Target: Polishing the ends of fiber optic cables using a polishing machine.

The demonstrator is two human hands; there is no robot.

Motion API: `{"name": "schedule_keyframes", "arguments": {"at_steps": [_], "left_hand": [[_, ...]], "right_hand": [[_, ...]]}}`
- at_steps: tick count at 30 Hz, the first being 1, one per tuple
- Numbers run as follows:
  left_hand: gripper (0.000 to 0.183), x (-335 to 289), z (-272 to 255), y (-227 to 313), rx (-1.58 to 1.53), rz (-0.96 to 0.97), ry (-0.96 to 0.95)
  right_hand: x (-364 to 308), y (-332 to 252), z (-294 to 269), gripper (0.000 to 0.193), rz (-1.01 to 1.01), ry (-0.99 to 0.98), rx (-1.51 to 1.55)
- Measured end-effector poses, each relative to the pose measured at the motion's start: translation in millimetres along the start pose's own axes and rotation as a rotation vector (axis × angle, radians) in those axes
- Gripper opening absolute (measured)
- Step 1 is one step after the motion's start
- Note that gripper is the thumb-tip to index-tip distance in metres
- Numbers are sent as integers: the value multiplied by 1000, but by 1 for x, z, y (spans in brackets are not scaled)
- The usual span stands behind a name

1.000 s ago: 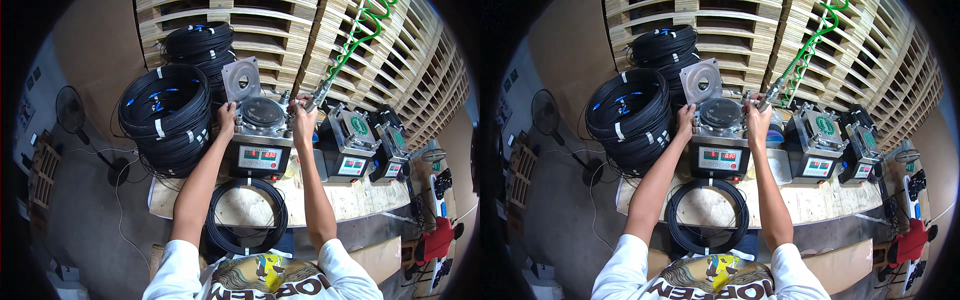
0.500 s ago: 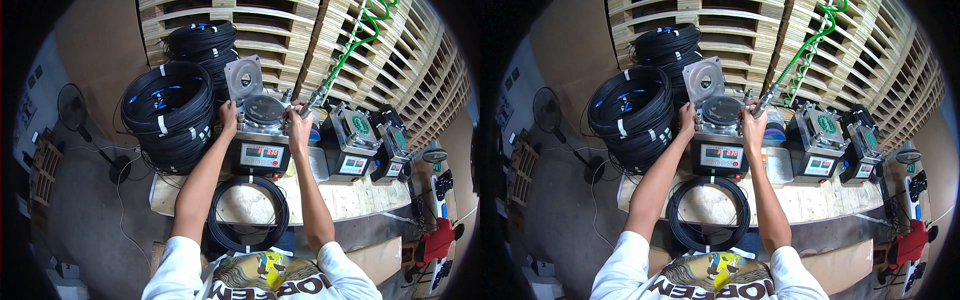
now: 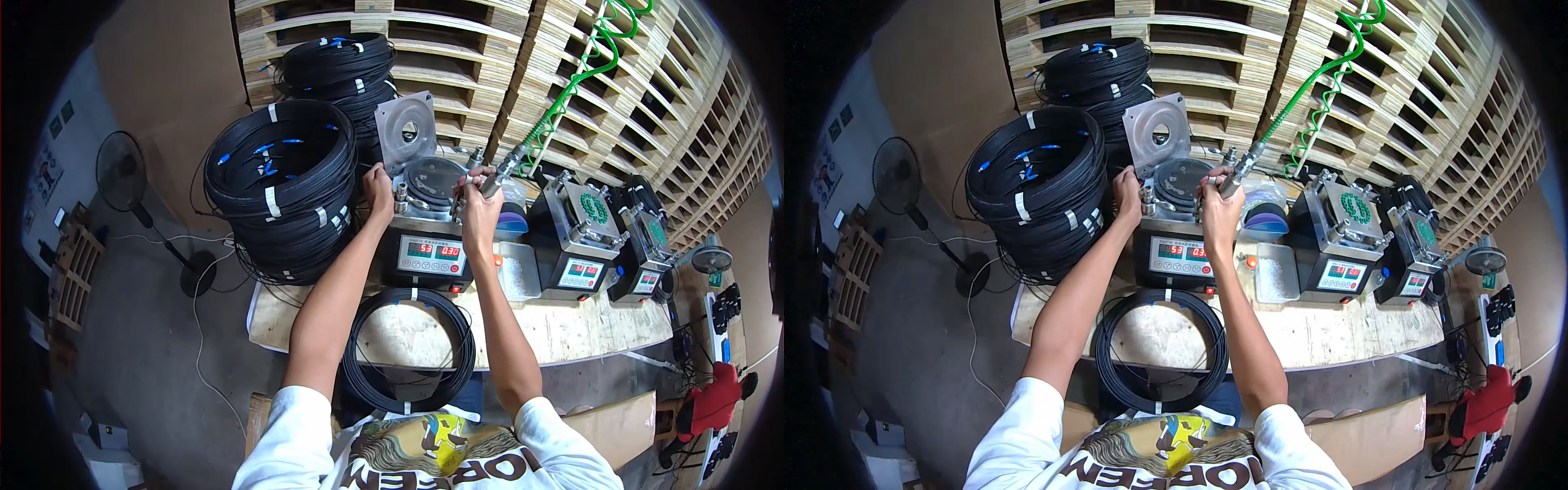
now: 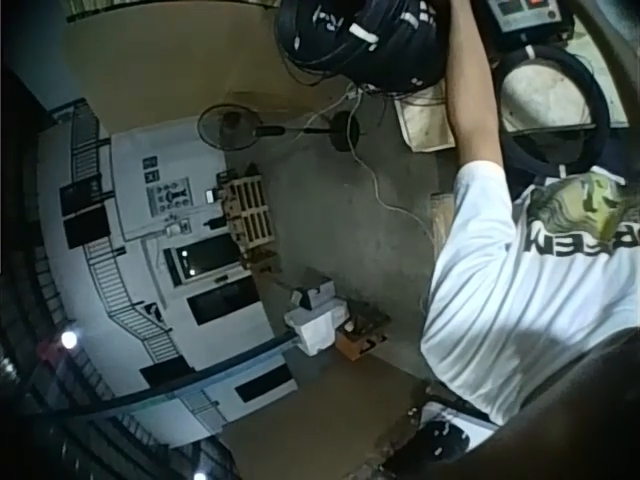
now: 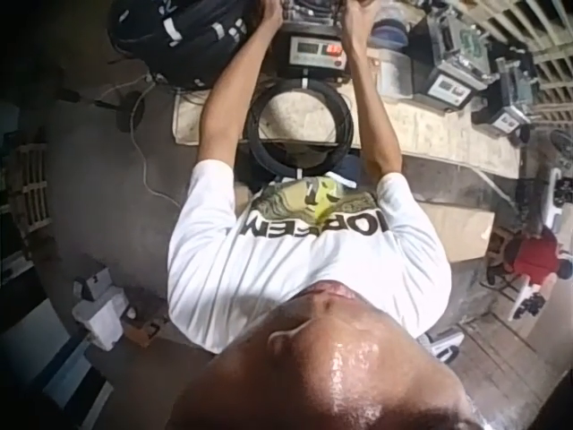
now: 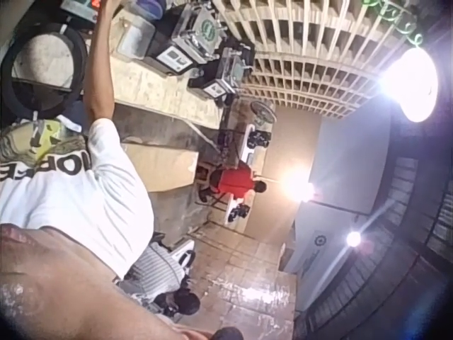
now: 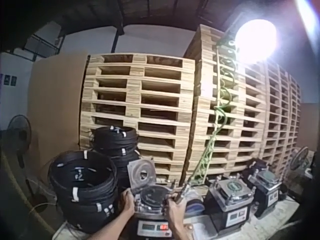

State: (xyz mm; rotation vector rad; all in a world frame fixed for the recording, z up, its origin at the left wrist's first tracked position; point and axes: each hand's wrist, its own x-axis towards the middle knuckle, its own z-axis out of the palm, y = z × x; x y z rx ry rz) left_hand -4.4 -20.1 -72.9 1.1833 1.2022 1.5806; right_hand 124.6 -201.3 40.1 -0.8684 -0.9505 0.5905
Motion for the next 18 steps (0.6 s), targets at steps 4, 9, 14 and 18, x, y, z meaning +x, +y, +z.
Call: {"name": "schedule_keyframes", "arguments": {"at_steps": [4, 9, 14, 18], "left_hand": [[46, 3, -5, -1, -150, -32, 62], [53, -26, 11, 35, -148, -34, 85], [44, -27, -10, 43, -49, 124, 78], [40, -40, -4, 55, -97, 109, 52]], "right_hand": [[-8, 4, 18, 14, -12, 11, 22], [-9, 11, 15, 15, 8, 28, -25], [-1, 12, 38, 12, -1, 16, 85], [17, 21, 38, 6, -67, 79, 9]]}}
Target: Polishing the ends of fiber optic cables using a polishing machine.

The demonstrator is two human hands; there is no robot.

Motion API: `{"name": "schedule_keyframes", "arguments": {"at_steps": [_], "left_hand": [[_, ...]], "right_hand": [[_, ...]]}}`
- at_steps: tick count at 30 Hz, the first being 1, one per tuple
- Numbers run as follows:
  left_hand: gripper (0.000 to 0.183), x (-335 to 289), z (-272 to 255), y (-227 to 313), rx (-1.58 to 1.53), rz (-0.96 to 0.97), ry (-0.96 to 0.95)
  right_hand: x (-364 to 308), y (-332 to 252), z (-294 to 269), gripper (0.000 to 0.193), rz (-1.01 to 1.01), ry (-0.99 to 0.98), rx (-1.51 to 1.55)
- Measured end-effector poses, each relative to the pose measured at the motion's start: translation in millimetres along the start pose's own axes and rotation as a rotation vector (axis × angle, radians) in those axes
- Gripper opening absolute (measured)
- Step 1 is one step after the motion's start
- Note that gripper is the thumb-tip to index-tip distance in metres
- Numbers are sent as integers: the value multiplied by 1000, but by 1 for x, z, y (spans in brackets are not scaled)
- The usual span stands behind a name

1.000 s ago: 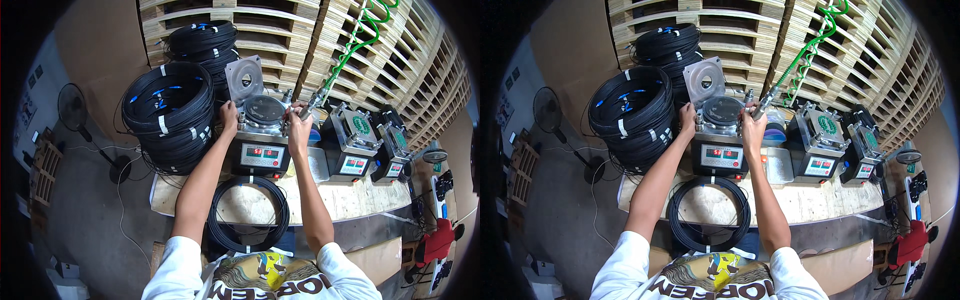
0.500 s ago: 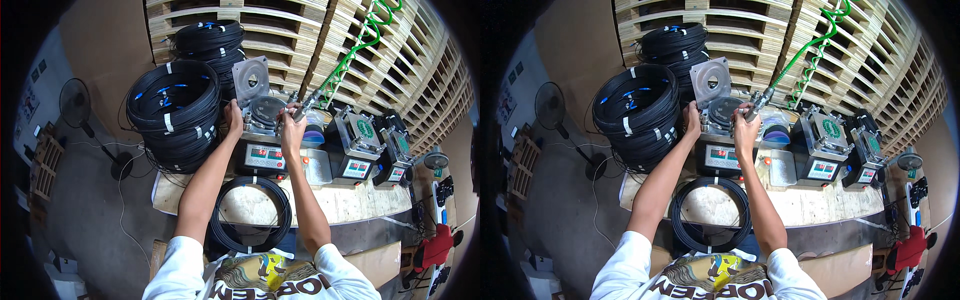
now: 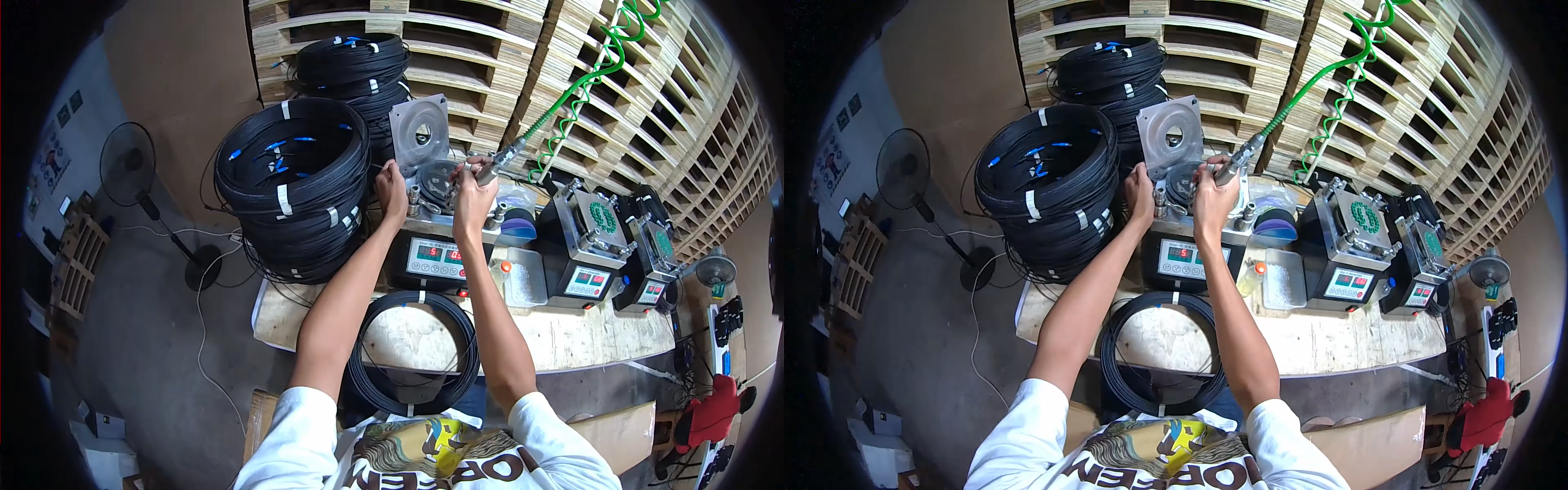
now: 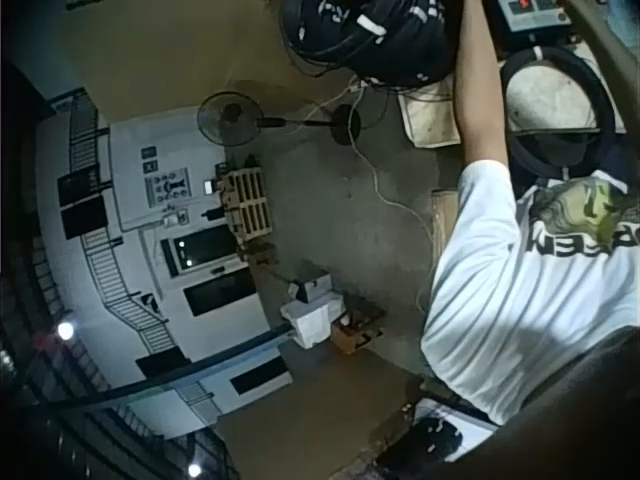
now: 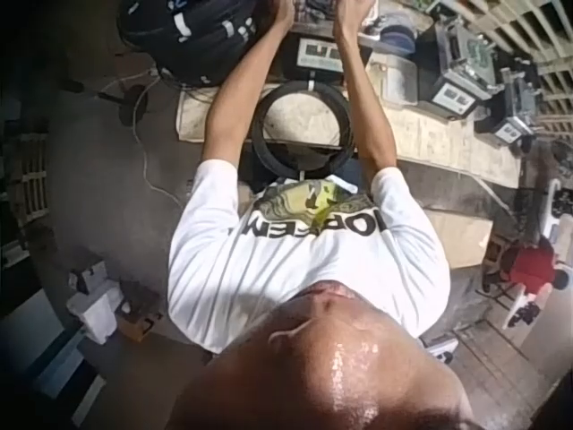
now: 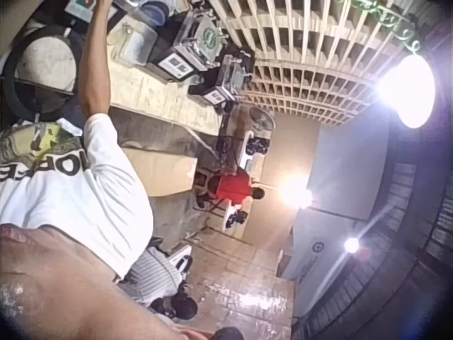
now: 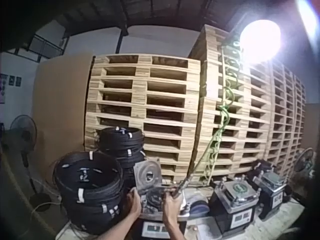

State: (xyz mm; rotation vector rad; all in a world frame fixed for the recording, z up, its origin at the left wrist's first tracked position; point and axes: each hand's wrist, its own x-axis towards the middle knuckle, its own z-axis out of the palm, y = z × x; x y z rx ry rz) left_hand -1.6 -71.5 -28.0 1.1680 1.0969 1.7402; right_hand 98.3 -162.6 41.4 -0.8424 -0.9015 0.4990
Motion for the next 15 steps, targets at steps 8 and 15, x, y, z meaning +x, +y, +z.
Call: {"name": "schedule_keyframes", "arguments": {"at_steps": [8, 15], "left_hand": [[34, 7, -6, -11, -39, 108, 23], [19, 8, 2, -19, -61, 178, -23]], "right_hand": [[-9, -4, 0, 13, 64, -54, 15], [17, -4, -62, 13, -25, 103, -92]]}}
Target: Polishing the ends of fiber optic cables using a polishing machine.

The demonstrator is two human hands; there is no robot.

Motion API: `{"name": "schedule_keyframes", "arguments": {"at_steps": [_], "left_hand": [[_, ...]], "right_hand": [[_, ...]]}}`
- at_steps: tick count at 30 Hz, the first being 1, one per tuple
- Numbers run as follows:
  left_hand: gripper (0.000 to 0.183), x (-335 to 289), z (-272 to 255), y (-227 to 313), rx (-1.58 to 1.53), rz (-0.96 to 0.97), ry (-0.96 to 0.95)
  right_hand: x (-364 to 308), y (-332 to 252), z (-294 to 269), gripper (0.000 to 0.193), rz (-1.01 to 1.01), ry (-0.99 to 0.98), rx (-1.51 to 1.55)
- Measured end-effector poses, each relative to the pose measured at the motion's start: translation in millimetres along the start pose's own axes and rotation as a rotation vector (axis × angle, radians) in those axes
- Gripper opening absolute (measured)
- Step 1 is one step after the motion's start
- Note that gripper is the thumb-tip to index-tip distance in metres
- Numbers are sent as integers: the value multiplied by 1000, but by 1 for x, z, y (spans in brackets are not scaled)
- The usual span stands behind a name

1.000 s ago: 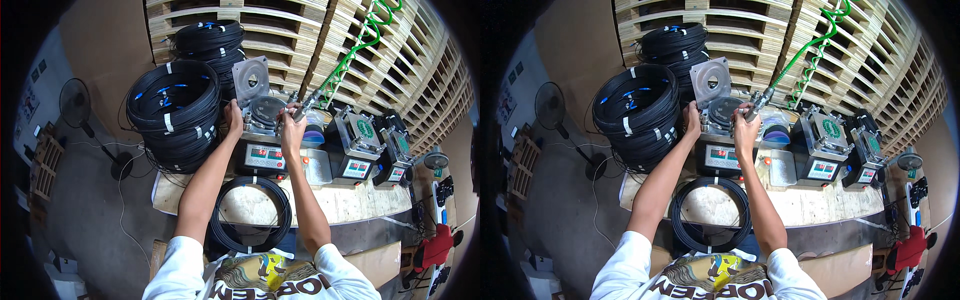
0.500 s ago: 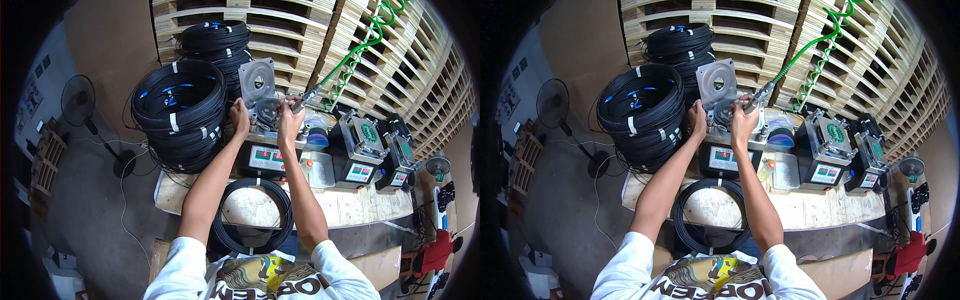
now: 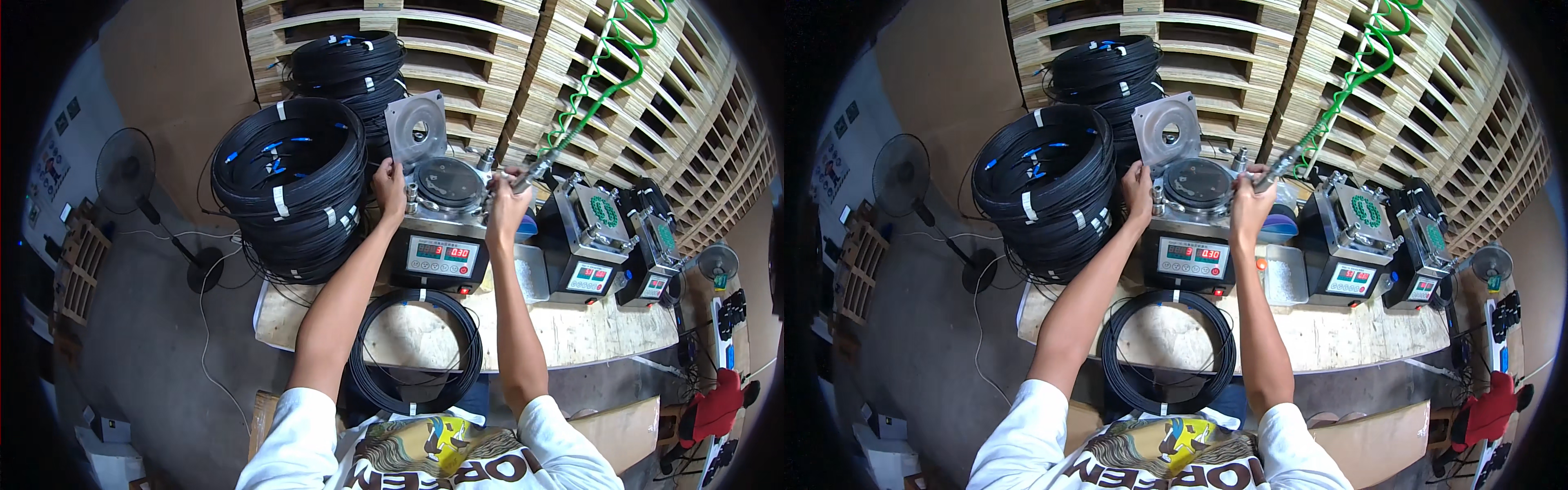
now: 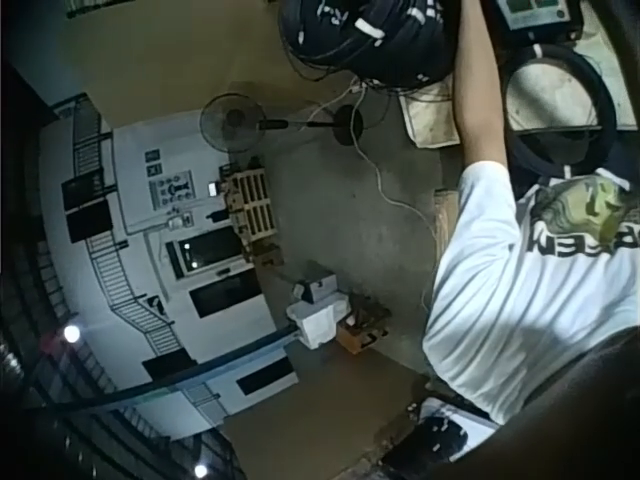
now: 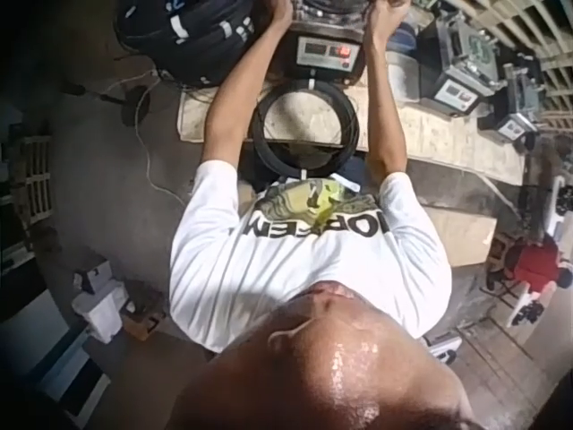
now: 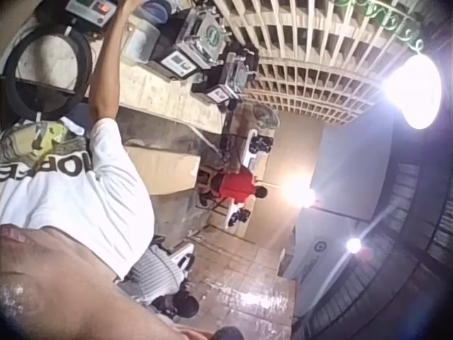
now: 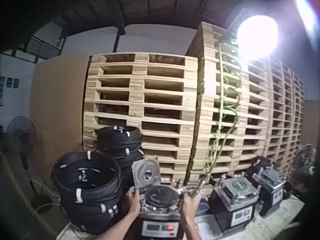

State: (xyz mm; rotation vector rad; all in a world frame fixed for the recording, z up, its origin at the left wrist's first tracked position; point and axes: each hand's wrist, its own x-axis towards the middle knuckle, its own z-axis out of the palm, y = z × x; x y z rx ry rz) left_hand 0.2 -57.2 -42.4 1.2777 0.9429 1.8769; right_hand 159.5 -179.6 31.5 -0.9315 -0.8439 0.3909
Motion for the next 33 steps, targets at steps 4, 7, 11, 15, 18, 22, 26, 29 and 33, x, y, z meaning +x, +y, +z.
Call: {"name": "schedule_keyframes", "arguments": {"at_steps": [4, 7, 11, 15, 18, 22, 26, 29, 33], "left_hand": [[25, 4, -10, -14, 45, -179, -103], [19, 11, -6, -25, -168, 5, 71], [28, 7, -7, -24, -224, -23, -235], [25, 11, -12, -26, -186, 13, -232], [23, 5, -4, -16, -143, -56, -213], [27, 9, -11, -15, -25, 14, -204], [26, 4, -9, -8, -85, 8, -203], [19, 1, -7, -7, -149, -96, -166], [19, 5, -7, -12, -127, -88, -140]], "right_hand": [[-6, -12, 9, 15, 55, 6, 136], [-17, -23, 40, 20, 108, -137, 284], [-20, -27, 60, 18, 50, -191, 271], [-33, -28, 85, 18, 81, -194, 312], [-15, -30, 95, 18, 34, -193, 379], [15, -42, 115, 20, -84, -148, 503], [30, -17, 88, 19, -18, -148, 179], [39, 7, 71, 19, 32, -135, 196], [64, 1, 73, 17, -26, -107, 261]]}}
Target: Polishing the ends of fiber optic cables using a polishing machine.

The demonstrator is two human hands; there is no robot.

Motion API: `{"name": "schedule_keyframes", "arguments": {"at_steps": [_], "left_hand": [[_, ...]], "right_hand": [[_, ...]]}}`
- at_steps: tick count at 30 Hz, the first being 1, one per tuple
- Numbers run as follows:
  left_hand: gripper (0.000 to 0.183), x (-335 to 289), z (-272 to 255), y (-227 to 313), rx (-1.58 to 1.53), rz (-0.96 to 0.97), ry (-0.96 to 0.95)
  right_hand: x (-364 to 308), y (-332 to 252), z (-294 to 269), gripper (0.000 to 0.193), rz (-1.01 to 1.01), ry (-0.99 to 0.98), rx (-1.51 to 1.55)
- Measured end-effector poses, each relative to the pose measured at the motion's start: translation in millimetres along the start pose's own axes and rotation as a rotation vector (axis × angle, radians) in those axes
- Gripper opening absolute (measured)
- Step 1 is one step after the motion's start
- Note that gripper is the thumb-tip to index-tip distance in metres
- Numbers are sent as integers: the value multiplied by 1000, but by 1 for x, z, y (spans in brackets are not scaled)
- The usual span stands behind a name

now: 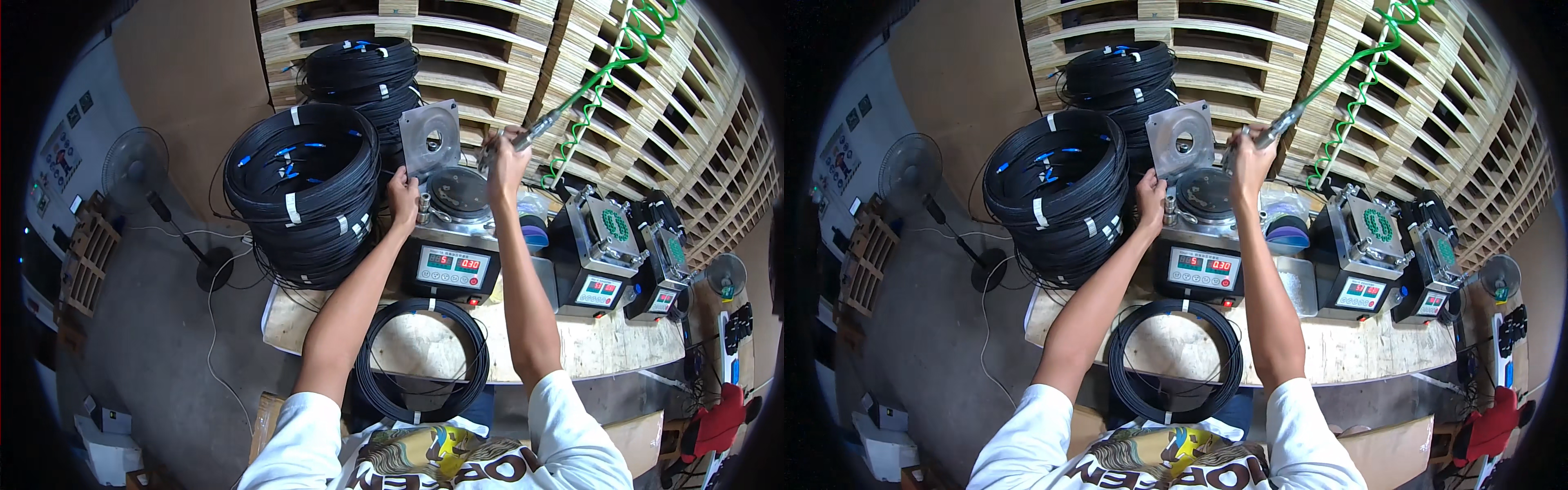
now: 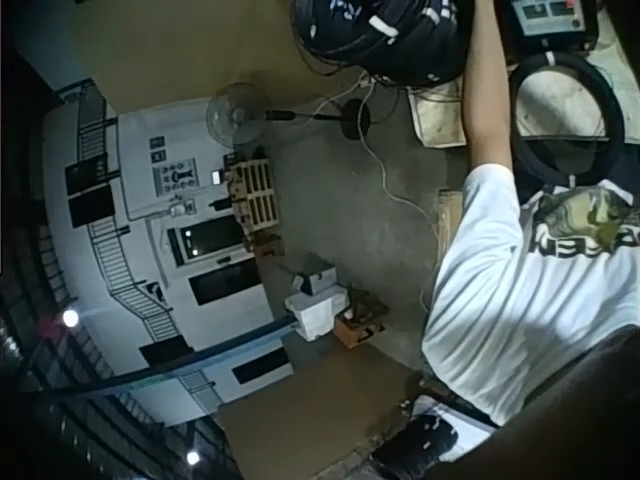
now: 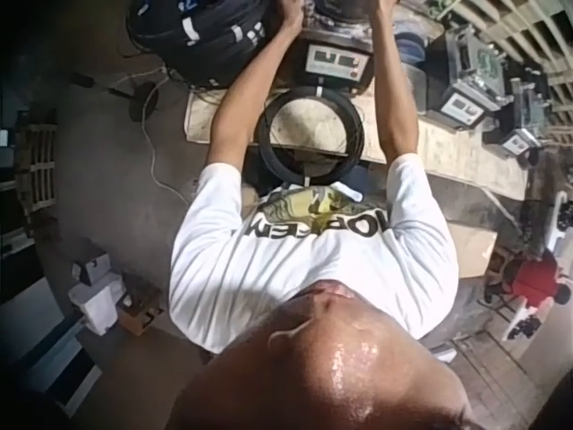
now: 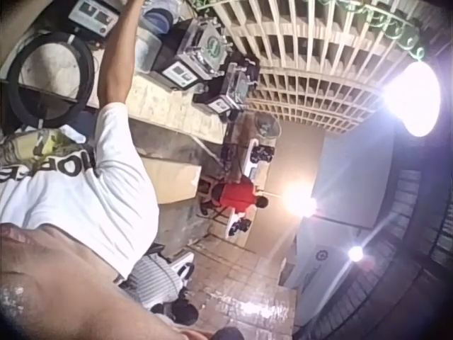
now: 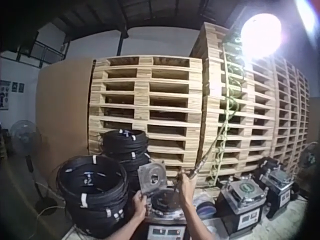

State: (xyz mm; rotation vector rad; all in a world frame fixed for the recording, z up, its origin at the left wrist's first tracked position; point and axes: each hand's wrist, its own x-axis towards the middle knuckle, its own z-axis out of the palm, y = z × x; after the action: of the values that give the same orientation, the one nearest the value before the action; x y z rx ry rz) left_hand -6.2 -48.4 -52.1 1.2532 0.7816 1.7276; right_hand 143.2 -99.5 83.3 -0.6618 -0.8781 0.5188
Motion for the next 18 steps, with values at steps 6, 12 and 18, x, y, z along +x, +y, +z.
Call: {"name": "schedule_keyframes", "arguments": {"at_steps": [6, 12, 18], "left_hand": [[31, 2, -6, -2, 102, -50, -51], [65, -1, 7, 45, 434, 283, 13], [66, 10, -10, 33, 375, -11, -46]], "right_hand": [[4, -33, 2, 26, 87, -198, 115], [-38, -61, -62, 28, 272, -123, -21], [-63, -59, -67, 21, 183, -56, -28]]}}
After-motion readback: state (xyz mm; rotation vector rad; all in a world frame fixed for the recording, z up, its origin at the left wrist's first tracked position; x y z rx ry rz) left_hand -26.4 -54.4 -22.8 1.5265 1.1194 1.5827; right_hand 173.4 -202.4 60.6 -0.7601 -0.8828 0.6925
